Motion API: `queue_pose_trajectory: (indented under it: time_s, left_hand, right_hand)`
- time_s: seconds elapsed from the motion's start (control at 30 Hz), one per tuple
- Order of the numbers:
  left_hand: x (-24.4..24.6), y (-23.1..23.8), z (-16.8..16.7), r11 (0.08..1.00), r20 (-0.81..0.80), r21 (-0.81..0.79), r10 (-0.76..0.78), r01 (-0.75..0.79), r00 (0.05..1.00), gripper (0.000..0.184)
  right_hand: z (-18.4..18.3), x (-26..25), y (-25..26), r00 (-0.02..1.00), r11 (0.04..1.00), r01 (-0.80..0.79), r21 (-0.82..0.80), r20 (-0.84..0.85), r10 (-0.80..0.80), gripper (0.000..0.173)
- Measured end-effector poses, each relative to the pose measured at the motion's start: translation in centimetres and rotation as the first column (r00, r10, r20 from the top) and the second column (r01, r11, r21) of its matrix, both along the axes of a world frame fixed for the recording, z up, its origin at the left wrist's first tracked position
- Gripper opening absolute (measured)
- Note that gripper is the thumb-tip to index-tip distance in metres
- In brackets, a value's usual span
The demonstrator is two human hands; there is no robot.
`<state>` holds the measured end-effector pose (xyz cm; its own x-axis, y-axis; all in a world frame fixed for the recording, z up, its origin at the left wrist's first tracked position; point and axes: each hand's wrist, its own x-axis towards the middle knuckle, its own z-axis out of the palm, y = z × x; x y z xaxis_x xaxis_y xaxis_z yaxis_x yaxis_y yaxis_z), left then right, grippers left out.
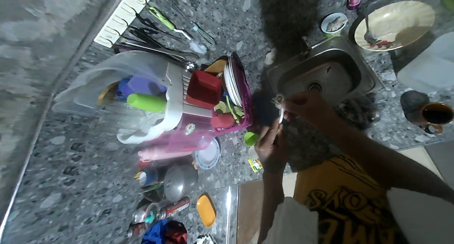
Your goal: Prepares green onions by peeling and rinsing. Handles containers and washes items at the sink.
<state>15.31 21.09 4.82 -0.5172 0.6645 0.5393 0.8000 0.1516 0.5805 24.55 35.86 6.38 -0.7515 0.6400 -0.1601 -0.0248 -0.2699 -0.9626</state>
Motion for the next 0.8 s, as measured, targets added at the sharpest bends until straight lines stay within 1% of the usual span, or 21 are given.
queue_pose_trajectory:
  time_s: [0.2,0.37,0.63,0.8]
  left_hand:
    - [0.01,0.17,-0.38,0.999,-0.109,0.046,-0.021,0.026,0.994,0.019]
    - [-0.01,0.35,-0.52,1.000,-0.187,0.014,-0.013,0.016,0.982,0.020]
    - [-0.17,0.50,-0.77,0.999,-0.175,0.018,-0.023,0.026,0.984,0.021]
    - [-0.26,0.37,-0.78,0.999,-0.169,0.022,-0.030,0.034,0.985,0.020]
  right_hand:
    - [0.02,0.17,0.18,1.000,1.000,0.007,-0.012,-0.012,-0.007,0.015]
    - [0.29,0.37,0.48,1.000,0.999,-0.013,-0.029,-0.003,0.013,0.012]
    - [0.23,0.28,0.72,0.999,1.000,-0.004,0.031,0.039,0.003,0.017]
    - [0.05,0.38,0.92,0.999,0.996,-0.033,0.079,0.016,0.032,0.015]
